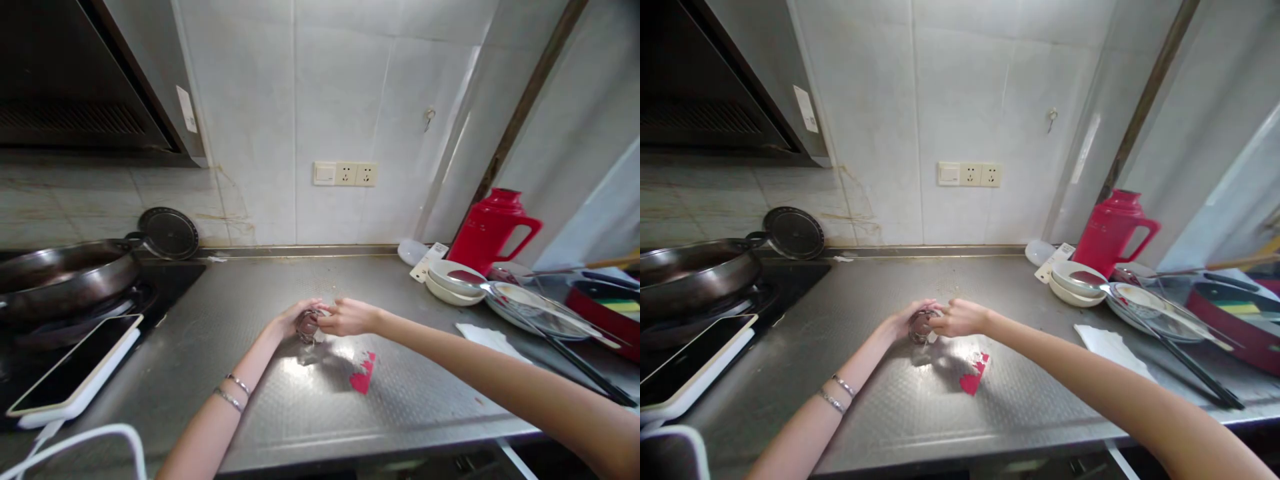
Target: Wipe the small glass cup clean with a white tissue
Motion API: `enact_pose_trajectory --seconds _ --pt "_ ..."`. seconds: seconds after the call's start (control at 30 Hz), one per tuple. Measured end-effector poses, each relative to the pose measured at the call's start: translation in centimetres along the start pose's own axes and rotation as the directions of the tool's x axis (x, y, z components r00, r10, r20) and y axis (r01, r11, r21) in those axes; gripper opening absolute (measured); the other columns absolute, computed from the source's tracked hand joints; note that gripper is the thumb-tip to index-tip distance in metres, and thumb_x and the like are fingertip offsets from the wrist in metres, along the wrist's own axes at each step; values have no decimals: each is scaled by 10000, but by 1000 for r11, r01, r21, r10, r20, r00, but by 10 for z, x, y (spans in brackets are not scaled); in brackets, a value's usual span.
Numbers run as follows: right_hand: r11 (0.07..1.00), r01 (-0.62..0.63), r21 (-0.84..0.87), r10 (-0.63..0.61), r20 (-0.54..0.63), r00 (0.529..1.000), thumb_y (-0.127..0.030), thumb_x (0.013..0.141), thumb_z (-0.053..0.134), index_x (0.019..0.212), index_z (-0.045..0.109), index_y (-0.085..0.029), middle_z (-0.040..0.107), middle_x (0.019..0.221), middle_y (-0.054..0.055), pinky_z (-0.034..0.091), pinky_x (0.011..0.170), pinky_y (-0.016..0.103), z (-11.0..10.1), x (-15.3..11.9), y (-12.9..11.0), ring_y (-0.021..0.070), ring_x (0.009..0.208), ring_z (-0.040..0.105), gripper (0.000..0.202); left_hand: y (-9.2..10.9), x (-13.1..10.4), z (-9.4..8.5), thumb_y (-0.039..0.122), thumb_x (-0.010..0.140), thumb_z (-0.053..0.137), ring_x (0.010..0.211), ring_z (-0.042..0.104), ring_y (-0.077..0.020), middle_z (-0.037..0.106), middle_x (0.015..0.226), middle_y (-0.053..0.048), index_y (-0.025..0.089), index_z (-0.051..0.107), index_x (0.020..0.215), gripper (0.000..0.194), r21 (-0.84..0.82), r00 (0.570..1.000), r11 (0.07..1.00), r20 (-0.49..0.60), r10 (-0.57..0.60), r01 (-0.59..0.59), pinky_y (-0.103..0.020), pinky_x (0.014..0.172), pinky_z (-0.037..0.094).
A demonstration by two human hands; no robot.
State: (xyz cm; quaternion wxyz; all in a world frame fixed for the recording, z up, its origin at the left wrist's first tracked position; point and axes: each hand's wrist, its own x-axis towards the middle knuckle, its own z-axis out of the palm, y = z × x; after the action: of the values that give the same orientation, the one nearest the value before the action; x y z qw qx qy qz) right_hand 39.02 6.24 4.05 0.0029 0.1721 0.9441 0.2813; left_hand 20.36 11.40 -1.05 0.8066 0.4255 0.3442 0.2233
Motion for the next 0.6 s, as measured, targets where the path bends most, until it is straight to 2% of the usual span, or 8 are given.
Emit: enact_pose_trajectory --seconds 0.1,0.23,0.33,0.43,0.53,0.6 --pt "999 -18 -34 19 27 999 -149 985 287 946 589 -179 630 961 29 346 550 249 2 1 2 122 779 556 306 2 2 6 420 731 646 476 515 -101 627 609 -29 127 690 784 301 -46 989 992 -94 116 -121 -212 460 352" --pt "971 -228 -70 231 36 972 -131 964 313 934 581 -161 620 1001 71 407 616 277 1 2 -6 158 795 560 272 9 1 13 347 741 612 548 568 -117 659 651 -56 108 690 743 252 -149 937 936 -192 290 -320 -200 476 369" --pt "924 -383 -17 383 59 922 -85 919 356 1028 563 -154 596 1114 117 438 612 294 -1 6 -23 198 856 566 244 10 2 17 307 742 589 610 612 -139 685 685 -72 104 681 737 223 -232 900 879 -244 362 -417 -209 531 422" --pt "818 -557 140 546 116 830 -53 836 433 1092 545 -180 593 1155 104 434 581 266 -1 14 -43 204 866 585 307 6 4 21 294 733 580 616 625 -154 690 681 -66 113 666 739 201 -295 858 818 -321 401 -493 -233 556 446" --pt "619 -697 362 701 146 698 -79 794 477 1127 529 -207 595 1152 74 422 569 245 3 26 -61 173 781 612 361 -1 8 26 303 720 574 580 617 -158 680 657 -54 123 644 724 193 -327 815 761 -381 437 -561 -257 559 453" --pt "476 -727 495 771 162 616 -85 791 479 1015 571 -191 621 1057 64 423 589 236 9 34 -70 157 743 614 265 -5 9 28 307 713 568 552 605 -153 671 639 -45 127 636 730 193 -342 796 733 -408 447 -588 -262 554 453"
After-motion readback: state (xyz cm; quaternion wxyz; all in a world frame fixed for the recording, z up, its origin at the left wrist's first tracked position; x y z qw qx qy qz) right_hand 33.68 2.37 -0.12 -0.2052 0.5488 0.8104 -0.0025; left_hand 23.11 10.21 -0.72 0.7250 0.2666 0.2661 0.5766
